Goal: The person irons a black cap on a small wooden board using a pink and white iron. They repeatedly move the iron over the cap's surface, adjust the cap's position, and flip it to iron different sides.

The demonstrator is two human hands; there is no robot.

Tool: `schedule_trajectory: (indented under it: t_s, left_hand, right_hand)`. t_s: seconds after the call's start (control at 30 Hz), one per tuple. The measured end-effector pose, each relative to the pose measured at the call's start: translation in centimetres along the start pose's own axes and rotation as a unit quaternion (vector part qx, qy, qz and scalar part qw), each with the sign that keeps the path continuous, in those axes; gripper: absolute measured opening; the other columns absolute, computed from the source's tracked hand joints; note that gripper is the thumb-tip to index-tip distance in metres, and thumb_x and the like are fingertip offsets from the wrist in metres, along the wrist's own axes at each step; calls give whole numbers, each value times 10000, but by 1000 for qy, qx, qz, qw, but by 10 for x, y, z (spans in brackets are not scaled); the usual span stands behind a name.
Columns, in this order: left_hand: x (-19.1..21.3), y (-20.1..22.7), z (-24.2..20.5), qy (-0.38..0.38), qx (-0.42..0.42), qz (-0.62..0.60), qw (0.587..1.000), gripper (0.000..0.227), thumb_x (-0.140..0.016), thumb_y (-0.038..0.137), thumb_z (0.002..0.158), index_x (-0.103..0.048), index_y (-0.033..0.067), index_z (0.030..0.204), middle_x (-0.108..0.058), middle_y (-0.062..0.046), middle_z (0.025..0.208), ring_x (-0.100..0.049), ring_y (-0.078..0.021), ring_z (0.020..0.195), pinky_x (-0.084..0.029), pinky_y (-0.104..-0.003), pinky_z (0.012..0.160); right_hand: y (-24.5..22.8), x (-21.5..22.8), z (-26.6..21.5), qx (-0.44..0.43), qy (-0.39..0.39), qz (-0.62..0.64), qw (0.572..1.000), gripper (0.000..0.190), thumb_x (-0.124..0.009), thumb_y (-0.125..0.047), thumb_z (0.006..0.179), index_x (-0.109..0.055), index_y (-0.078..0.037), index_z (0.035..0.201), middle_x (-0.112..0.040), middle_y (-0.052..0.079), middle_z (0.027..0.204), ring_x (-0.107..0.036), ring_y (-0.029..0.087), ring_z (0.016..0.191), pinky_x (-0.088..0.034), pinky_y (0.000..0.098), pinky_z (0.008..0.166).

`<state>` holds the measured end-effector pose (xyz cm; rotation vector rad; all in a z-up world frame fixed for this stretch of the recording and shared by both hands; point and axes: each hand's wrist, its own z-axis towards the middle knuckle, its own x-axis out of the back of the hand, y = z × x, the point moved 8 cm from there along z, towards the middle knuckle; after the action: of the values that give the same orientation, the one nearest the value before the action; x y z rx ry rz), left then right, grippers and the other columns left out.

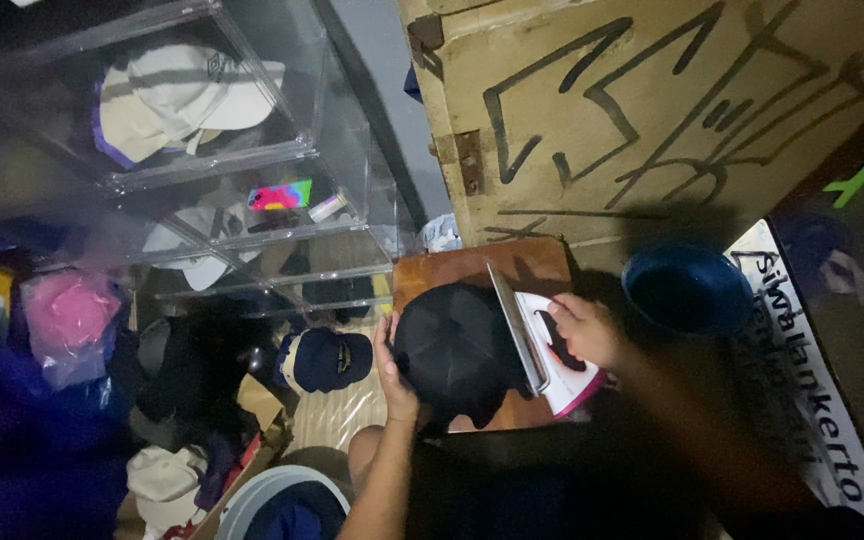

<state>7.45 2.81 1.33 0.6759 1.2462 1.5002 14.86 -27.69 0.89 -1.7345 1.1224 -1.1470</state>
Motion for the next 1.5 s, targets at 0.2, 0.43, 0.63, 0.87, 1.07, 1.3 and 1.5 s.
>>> schedule_trajectory:
  t_s: [0.2, 0.43, 0.63, 0.87, 1.07, 1.3, 1.5]
  left_hand:
    - [5, -11, 1, -24, 7, -17, 1000, 976, -340, 729, 771, -202, 36, 1444, -290, -211, 1459, -256, -314, 1359, -232, -466, 1078]
    - [5, -8, -3, -4, 30, 16, 999, 961, -322, 725, 767, -240, 49, 1446, -312, -189, 1448, -282, -291, 1344, -226, -451, 1093]
    - [3, 4, 0, 5, 5, 67, 998, 907, -293, 692, 779, -322, 49, 1418, -357, -183, 1421, -296, -295, 1341, -214, -433, 1096]
    - [6, 2, -1, 10, 8, 85, 996, 840, -287, 619, 811, -336, 30, 1408, -347, -208, 1422, -297, -340, 1335, -202, -452, 1097]
    - [3, 10, 0, 1, 18, 75, 997, 832, -331, 593, 811, -306, 38, 1430, -333, -220, 1425, -282, -335, 1336, -180, -461, 1100]
    - [7, 17, -24, 39, 30, 135, 990, 705, -365, 408, 875, -227, 14, 1443, -225, -271, 1455, -175, -440, 1358, -125, -525, 1096]
    - [1, -9, -6, -18, 17, 65, 998, 740, -291, 574, 904, -296, 34, 1410, -349, -168, 1434, -325, -269, 1329, -235, -385, 1101]
  right_hand:
    - [13, 2, 29, -13, -38, 23, 999, 431, -413, -252, 938, -494, 72, 1209, -466, 103, 586, -462, 163, 381, -416, 252, 260]
    - [8, -16, 30, 15, -64, -56, 996, 471, -393, -338, 940, -528, 39, 1189, -489, 124, 580, -489, 182, 386, -438, 275, 268]
    - [-5, -14, 14, -19, -45, -21, 999, 401, -414, -282, 942, -531, 25, 1173, -463, 99, 565, -478, 180, 365, -431, 249, 252]
    - [46, -14, 20, -23, -34, -15, 999, 400, -449, -294, 932, -530, 19, 1167, -484, 132, 542, -488, 201, 342, -417, 271, 218]
    - [67, 6, 20, -65, -28, 56, 996, 423, -439, -303, 928, -525, 37, 1163, -465, 145, 564, -474, 215, 368, -387, 282, 223]
    - [81, 80, 47, -23, 53, 122, 991, 338, -446, -307, 951, -556, -3, 1050, -546, 181, 613, -573, 320, 444, -416, 333, 273]
    - [4, 135, 2, 141, 160, -41, 976, 498, -331, -510, 952, -566, -81, 1044, -585, 85, 880, -540, 218, 773, -375, 373, 726]
